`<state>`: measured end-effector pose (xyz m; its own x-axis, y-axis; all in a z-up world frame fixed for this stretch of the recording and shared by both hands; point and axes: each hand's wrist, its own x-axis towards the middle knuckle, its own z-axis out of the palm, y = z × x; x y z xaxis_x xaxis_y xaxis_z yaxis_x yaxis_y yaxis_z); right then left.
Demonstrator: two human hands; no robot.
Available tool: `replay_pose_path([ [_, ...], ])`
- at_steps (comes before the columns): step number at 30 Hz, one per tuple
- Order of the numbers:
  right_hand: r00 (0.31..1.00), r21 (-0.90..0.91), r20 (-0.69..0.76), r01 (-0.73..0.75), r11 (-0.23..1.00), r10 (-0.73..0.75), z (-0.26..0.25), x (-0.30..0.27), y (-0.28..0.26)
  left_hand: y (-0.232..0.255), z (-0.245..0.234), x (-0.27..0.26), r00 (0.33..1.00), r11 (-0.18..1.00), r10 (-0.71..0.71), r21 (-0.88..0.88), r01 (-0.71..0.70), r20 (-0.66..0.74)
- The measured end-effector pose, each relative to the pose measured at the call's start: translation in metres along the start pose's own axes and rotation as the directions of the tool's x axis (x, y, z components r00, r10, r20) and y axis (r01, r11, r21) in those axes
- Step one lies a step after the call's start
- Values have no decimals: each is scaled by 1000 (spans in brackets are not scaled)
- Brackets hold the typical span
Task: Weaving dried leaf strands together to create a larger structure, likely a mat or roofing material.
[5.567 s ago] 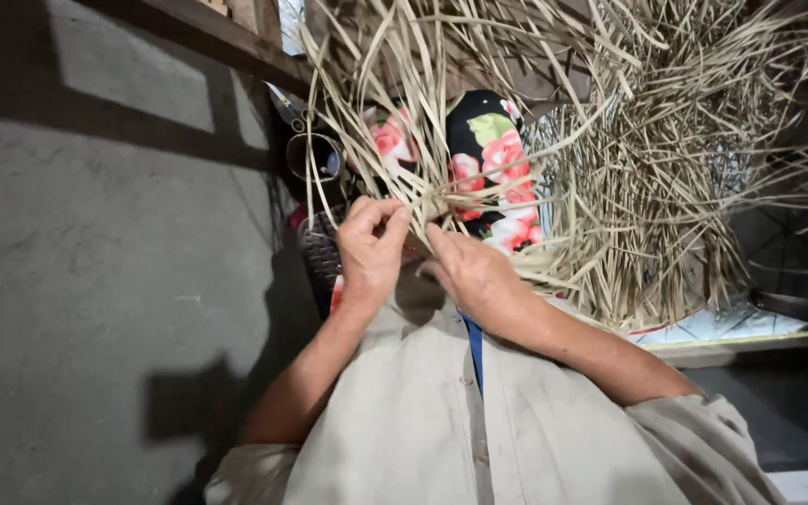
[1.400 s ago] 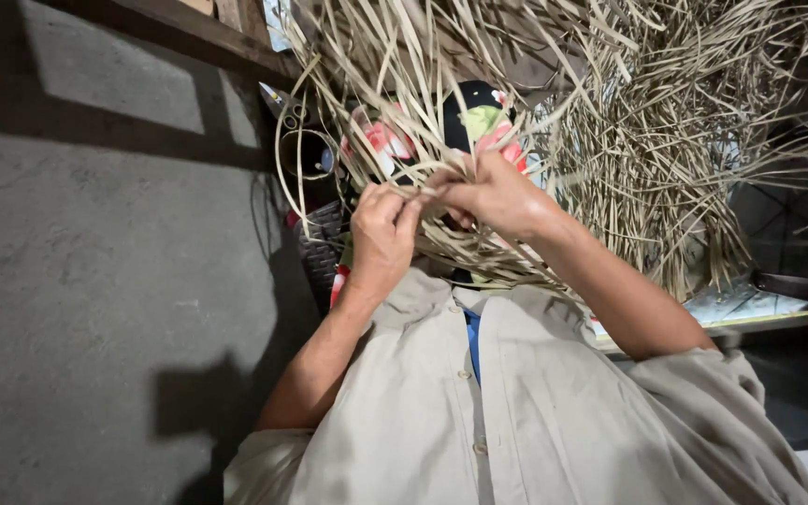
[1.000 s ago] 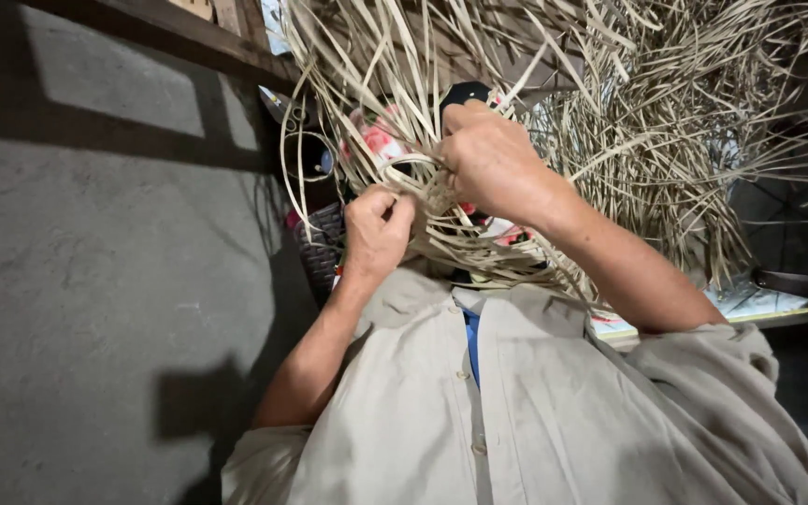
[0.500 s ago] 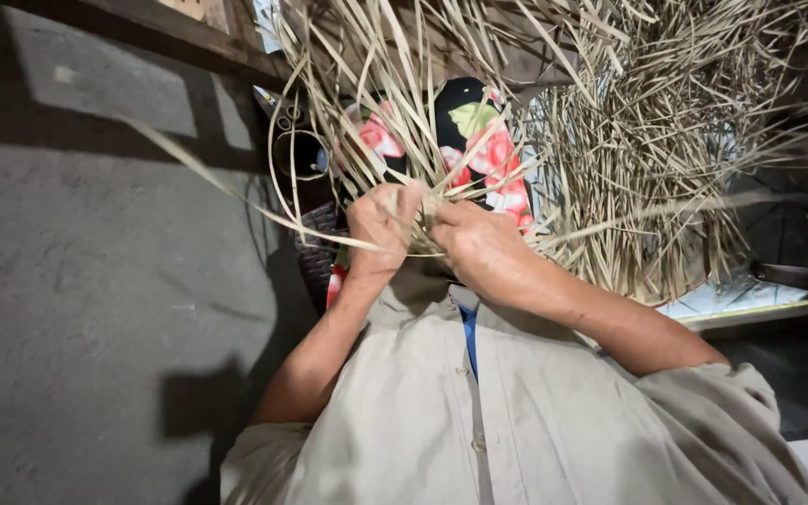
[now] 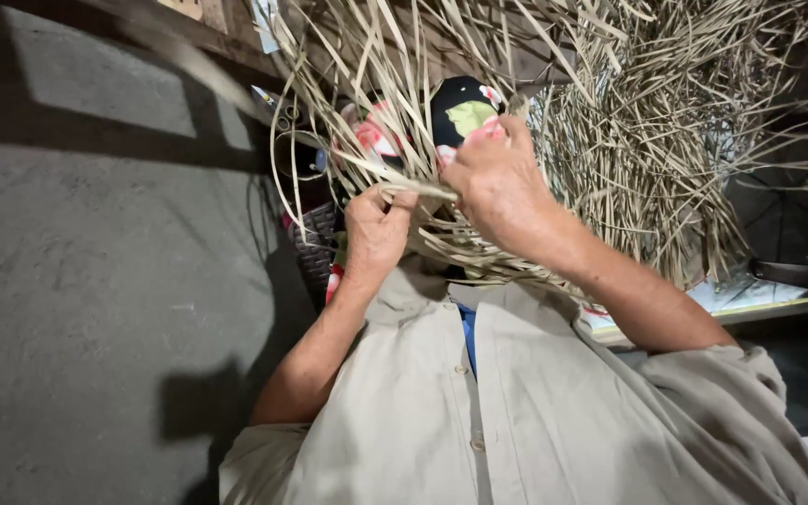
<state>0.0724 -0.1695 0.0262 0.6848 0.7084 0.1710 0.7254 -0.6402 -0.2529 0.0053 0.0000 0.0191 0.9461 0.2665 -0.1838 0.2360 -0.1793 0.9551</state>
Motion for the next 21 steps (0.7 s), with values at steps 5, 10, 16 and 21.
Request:
replay_pose_path([
  [5,998,25,46,-44,999,43,3,-23,-27,2,3,6,999,988,-25,156,17,45],
  [10,965,302,-33,-240,923,262,-88,-3,-36,5,4,4,955,933,287,207,-295,69],
  [16,927,447,371,-131,885,-50,-60,-52,-77,-18,11,3,887,843,460,334,-422,-38],
  [21,947,179,261,-240,954,189,-23,2,-43,-13,8,-1,832,758,554,415,-504,-1],
])
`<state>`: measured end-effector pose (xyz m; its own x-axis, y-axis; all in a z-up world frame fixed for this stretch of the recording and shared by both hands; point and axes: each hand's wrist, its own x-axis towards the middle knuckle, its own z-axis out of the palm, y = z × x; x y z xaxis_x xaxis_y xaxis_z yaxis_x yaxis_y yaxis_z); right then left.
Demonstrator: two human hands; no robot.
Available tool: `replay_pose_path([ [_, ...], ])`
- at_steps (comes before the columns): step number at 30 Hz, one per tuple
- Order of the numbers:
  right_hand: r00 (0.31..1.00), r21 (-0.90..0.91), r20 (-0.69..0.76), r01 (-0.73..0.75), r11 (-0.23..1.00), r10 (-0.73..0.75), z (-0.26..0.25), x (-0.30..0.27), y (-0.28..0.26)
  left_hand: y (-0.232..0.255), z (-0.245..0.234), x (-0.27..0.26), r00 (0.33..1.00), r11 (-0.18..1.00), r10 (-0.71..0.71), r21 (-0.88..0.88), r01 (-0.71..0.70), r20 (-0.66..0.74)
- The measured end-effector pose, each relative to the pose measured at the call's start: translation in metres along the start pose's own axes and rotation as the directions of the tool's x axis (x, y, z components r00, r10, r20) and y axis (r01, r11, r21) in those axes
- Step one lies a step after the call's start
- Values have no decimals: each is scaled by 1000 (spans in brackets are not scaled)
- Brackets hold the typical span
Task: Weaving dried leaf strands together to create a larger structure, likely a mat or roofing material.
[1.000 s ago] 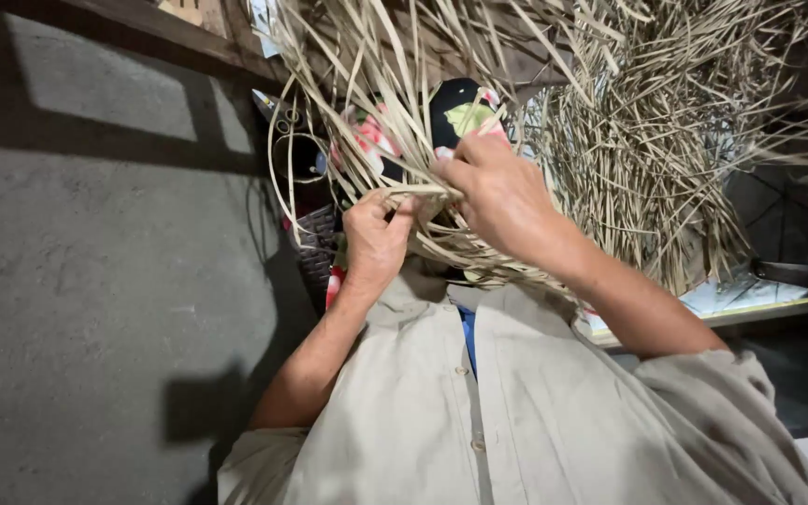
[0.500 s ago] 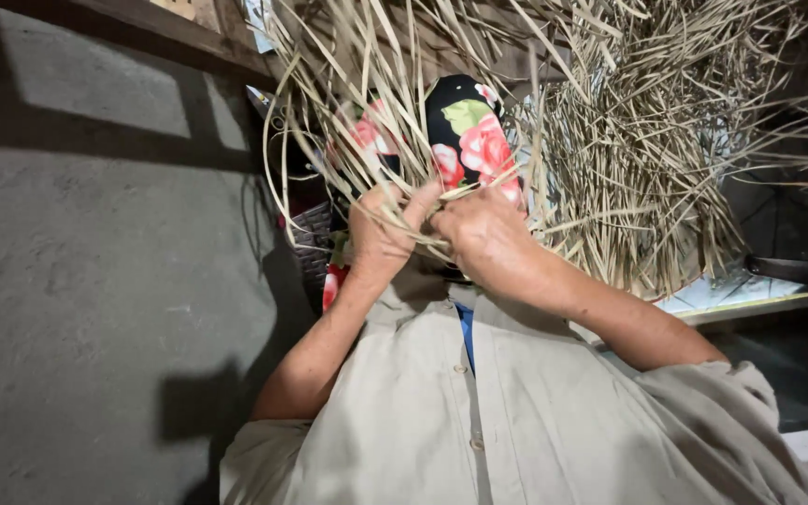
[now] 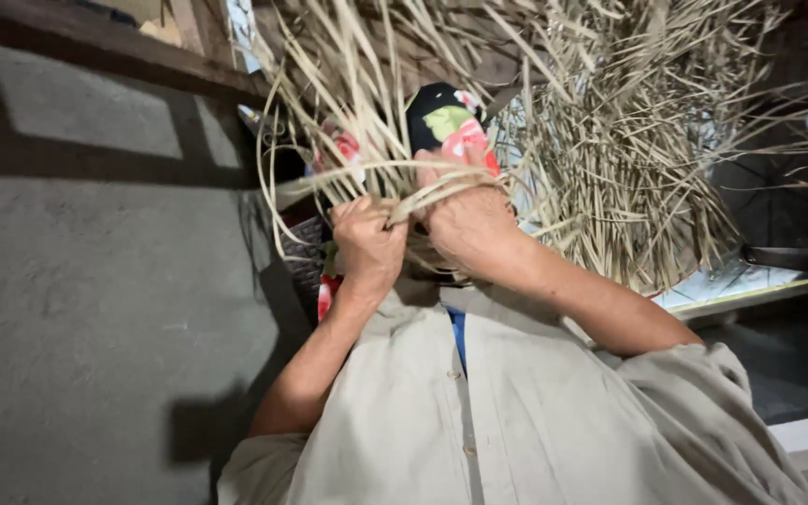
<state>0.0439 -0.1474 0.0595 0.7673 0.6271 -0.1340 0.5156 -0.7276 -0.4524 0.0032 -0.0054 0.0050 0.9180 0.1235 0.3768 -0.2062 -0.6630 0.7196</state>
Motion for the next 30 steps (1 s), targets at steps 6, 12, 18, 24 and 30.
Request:
replay_pose_path([
  [6,998,-249,-56,-31,968,17,67,-30,31,-7,1,6,998,999,-8,-38,6,-55],
  [12,958,-294,-256,49,954,-128,98,-46,36,-86,6,22,932,944,-322,-138,301,-168],
  [18,963,-354,-252,5,935,-100,87,-40,26,-104,-34,69,430,410,-896,-578,705,-112],
  [24,964,-367,-241,17,930,-113,86,-32,16,-64,-2,0,397,309,-918,-622,720,4],
  [30,983,-106,-174,-84,991,65,60,-40,27,-38,15,-7,752,725,-659,-296,622,-34],
])
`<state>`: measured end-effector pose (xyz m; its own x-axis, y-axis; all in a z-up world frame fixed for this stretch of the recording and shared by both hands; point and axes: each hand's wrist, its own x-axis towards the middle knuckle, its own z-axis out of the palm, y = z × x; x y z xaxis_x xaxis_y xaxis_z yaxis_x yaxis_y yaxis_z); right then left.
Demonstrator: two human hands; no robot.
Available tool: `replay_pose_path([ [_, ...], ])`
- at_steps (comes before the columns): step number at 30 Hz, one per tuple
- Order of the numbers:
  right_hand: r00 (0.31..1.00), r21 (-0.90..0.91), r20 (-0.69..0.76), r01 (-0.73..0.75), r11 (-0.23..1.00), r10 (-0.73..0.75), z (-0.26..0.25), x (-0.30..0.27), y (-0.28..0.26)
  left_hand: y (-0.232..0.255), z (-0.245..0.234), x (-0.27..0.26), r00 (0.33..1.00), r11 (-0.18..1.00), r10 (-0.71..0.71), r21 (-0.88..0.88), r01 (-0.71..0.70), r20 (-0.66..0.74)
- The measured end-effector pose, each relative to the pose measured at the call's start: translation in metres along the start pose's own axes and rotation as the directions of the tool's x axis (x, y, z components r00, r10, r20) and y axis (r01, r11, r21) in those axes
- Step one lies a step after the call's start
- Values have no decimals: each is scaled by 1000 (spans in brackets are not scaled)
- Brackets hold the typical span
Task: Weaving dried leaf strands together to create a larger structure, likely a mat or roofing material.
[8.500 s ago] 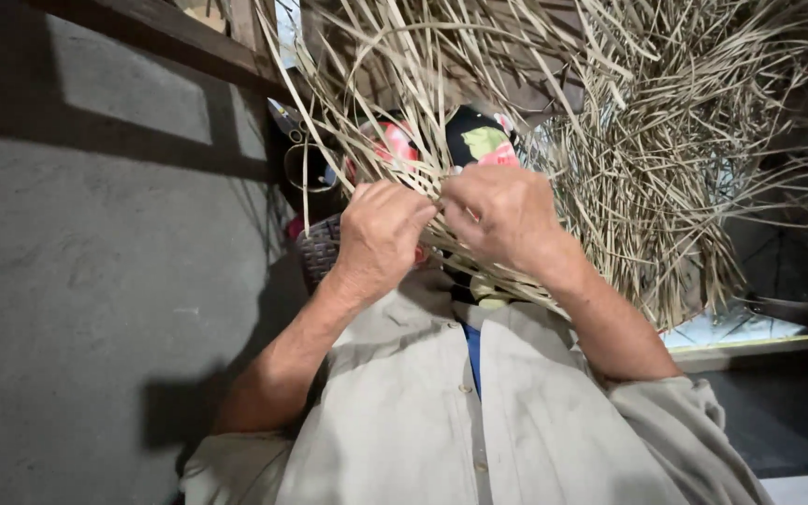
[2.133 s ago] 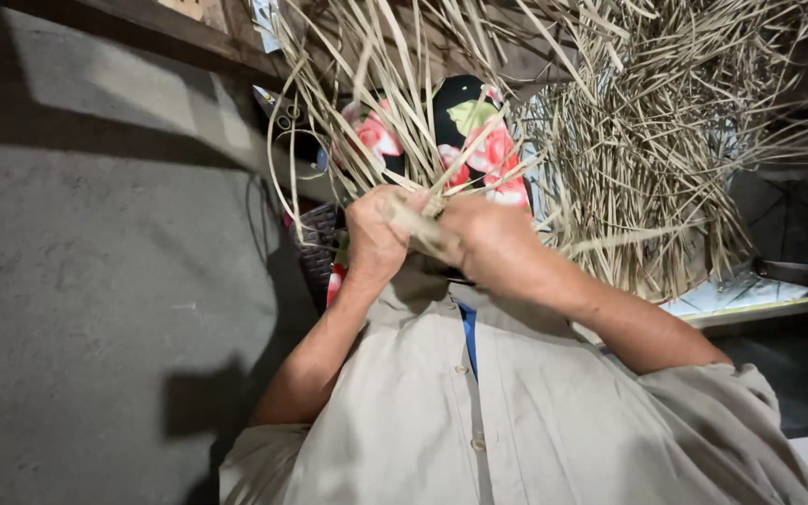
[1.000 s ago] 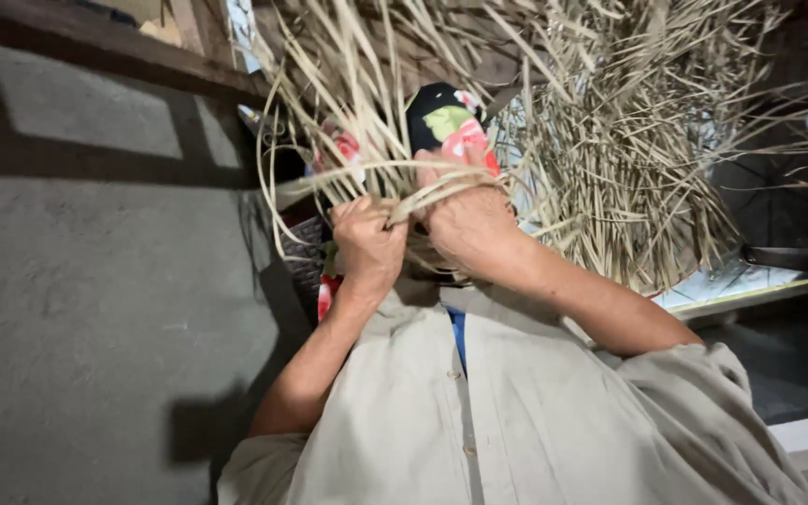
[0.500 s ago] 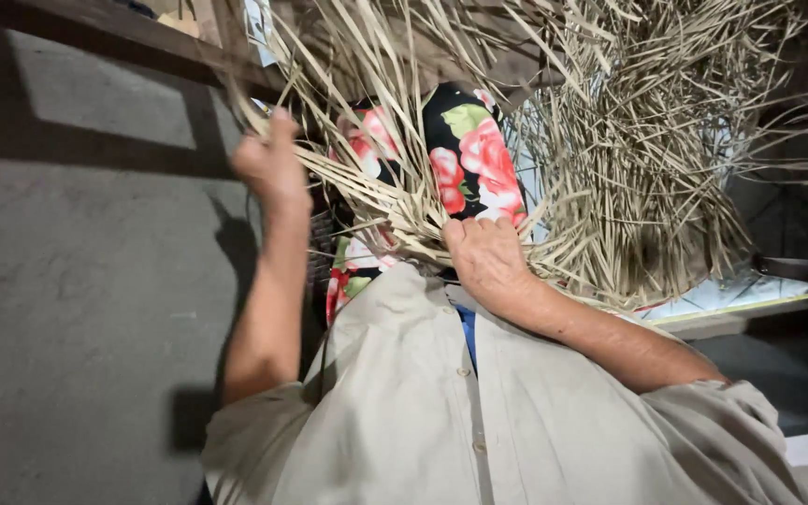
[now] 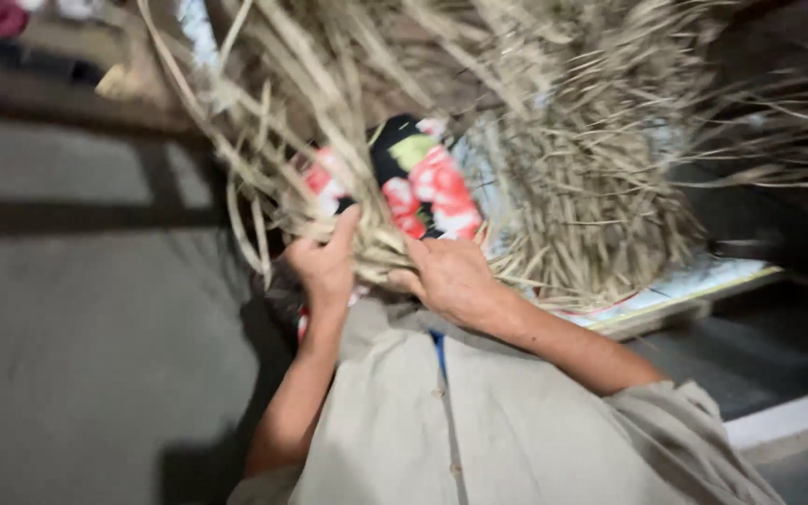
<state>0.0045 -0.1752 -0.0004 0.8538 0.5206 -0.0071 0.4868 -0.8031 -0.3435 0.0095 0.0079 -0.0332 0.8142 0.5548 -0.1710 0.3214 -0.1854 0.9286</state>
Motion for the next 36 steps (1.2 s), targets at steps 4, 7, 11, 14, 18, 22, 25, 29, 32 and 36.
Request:
replay_pose_path([
  [4,889,257,171,-457,852,425,-34,-15,39,-6,-1,5,998,997,55,49,-57,29],
  [7,724,574,200,-633,519,660,45,-19,121,-5,2,4,999,999,32,21,-33,31],
  [11,467,904,427,-238,-355,774,79,39,154,-5,-2,2,997,999,36,27,-38,61],
  [14,464,585,624,256,-770,628,103,69,197,-18,-4,7,986,986,153,63,-157,64],
  [18,372,659,618,235,-715,692,117,86,229,-9,-10,8,982,981,180,57,-184,61],
  [22,290,682,622,257,-685,728,83,94,218,-2,-10,9,975,974,212,67,-216,62],
  [25,365,606,661,257,-753,656,179,99,301,-7,-10,11,972,970,230,73,-233,50],
  [29,389,587,690,191,-787,610,145,75,294,-12,-14,10,962,960,267,74,-271,62],
  [32,427,905,342,90,-416,837,79,17,273,6,-17,5,961,958,274,75,-276,28],
  [36,149,982,-176,88,165,973,-20,-80,337,22,-30,0,964,963,266,49,-265,-5],
])
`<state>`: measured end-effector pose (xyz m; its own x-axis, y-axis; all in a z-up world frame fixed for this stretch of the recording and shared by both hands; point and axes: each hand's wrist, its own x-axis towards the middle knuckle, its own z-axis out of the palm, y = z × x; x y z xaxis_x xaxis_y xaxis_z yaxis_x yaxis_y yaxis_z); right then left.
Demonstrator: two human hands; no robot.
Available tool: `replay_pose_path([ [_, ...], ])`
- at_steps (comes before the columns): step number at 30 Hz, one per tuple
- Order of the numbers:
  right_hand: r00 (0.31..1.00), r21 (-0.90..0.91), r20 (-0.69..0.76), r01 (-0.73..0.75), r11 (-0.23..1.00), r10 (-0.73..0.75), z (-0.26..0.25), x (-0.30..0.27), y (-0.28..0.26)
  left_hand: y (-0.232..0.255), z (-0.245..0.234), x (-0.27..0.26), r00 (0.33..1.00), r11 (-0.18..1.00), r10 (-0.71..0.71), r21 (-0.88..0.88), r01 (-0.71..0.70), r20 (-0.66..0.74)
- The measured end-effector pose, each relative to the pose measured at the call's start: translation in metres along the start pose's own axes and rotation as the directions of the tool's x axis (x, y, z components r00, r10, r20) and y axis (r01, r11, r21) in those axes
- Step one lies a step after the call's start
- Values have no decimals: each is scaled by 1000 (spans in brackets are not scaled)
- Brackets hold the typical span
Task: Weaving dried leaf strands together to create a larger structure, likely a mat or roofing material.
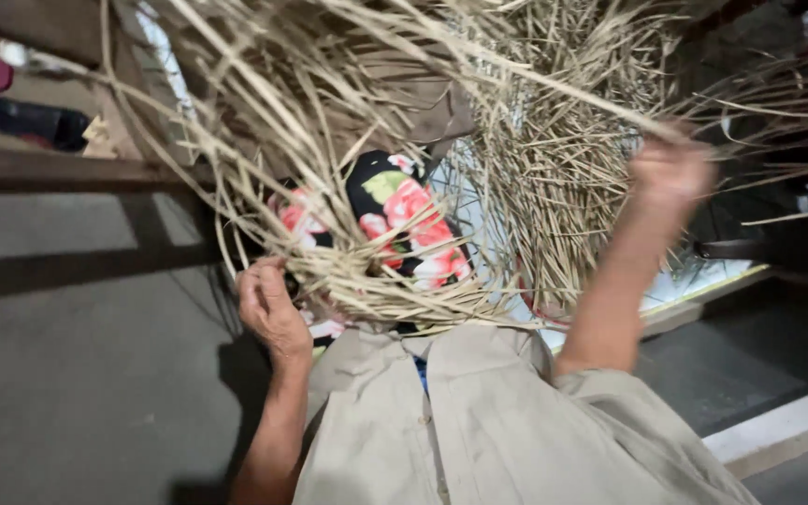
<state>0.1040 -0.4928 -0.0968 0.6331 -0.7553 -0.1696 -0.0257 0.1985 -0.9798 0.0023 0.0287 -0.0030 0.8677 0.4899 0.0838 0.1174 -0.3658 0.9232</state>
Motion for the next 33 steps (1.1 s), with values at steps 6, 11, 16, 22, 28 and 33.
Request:
replay_pose_path([
  [6,798,-1,407,487,873,-444,-39,63,-31,68,-16,-4,958,950,276,177,-258,-85],
  [11,14,160,975,641,751,-220,164,-262,-108,79,-12,-4,775,771,630,73,-633,59],
  [16,-138,149,988,709,690,-71,187,-316,-115,94,-24,2,682,696,650,97,-711,336],
  [22,85,-43,996,547,836,-4,176,-301,-93,82,-45,-3,840,960,218,-263,-94,497],
  [28,312,-272,941,472,838,130,163,-266,-75,124,-104,16,863,506,290,-832,227,413],
  [33,378,-329,917,541,774,126,161,-246,-82,72,-193,41,854,322,413,-928,189,318],
])
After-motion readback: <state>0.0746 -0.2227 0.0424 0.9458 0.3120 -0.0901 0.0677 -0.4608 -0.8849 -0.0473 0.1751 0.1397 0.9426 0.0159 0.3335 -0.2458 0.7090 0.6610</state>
